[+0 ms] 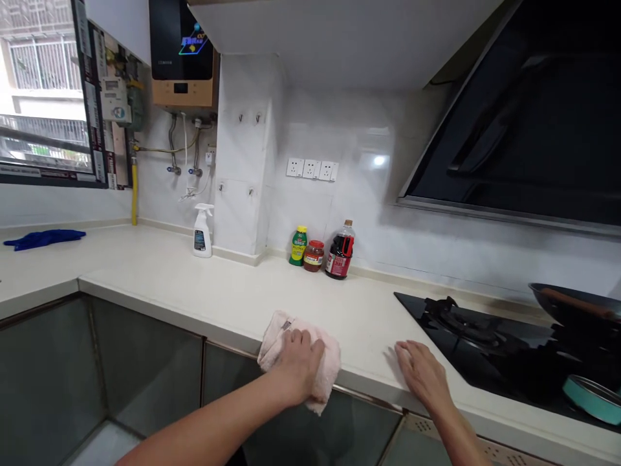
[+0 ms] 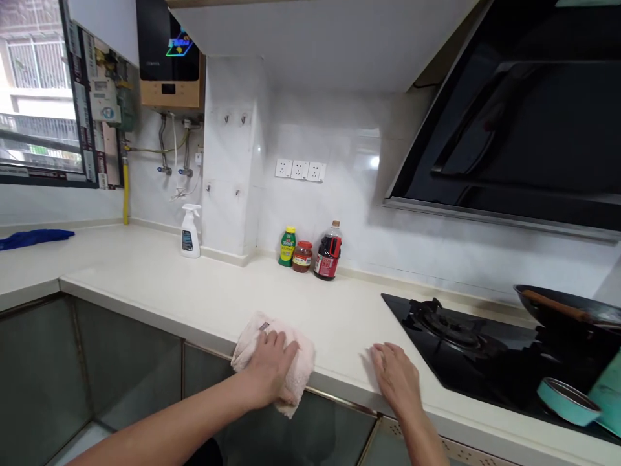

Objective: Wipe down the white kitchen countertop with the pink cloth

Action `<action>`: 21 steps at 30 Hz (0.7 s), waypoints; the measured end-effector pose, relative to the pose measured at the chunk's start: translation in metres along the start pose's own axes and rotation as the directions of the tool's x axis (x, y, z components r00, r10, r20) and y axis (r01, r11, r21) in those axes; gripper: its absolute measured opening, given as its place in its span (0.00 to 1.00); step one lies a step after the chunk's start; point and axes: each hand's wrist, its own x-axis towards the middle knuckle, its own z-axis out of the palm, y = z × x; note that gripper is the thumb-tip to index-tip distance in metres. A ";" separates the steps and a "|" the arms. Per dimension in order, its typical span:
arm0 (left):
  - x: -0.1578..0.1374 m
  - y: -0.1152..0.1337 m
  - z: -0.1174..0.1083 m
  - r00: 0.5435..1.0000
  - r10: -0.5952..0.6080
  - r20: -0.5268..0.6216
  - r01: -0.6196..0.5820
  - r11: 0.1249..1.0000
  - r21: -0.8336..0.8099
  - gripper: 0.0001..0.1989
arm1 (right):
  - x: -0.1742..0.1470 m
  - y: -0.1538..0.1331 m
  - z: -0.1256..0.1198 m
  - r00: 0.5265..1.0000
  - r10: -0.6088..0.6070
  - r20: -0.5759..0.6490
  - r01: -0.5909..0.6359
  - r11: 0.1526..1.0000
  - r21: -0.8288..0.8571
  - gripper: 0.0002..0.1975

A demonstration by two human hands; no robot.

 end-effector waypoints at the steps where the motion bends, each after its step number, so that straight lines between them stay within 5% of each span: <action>1: 0.006 0.010 0.004 1.000 -0.006 0.013 0.006 1.000 0.027 0.59 | -0.002 0.007 0.002 1.000 0.018 0.012 -0.018 1.000 -0.013 0.26; 6: 0.023 0.065 0.027 0.982 0.186 -0.032 -0.182 0.979 0.094 0.52 | -0.006 0.014 0.012 0.993 -0.002 0.122 0.004 1.000 -0.010 0.24; 11: 0.015 0.088 0.028 0.881 0.385 -0.277 -0.337 0.919 0.204 0.38 | -0.007 0.027 0.015 0.982 0.017 0.190 -0.022 0.999 0.024 0.28; 16: -0.003 0.041 0.013 0.878 0.410 -0.248 -0.358 0.905 0.231 0.46 | -0.005 0.036 0.016 0.973 0.051 0.223 -0.067 0.996 0.064 0.28; 21: -0.030 -0.062 0.007 0.911 0.367 -0.189 -0.333 0.924 0.188 0.46 | -0.006 0.033 0.015 0.967 0.063 0.249 -0.084 0.994 0.073 0.29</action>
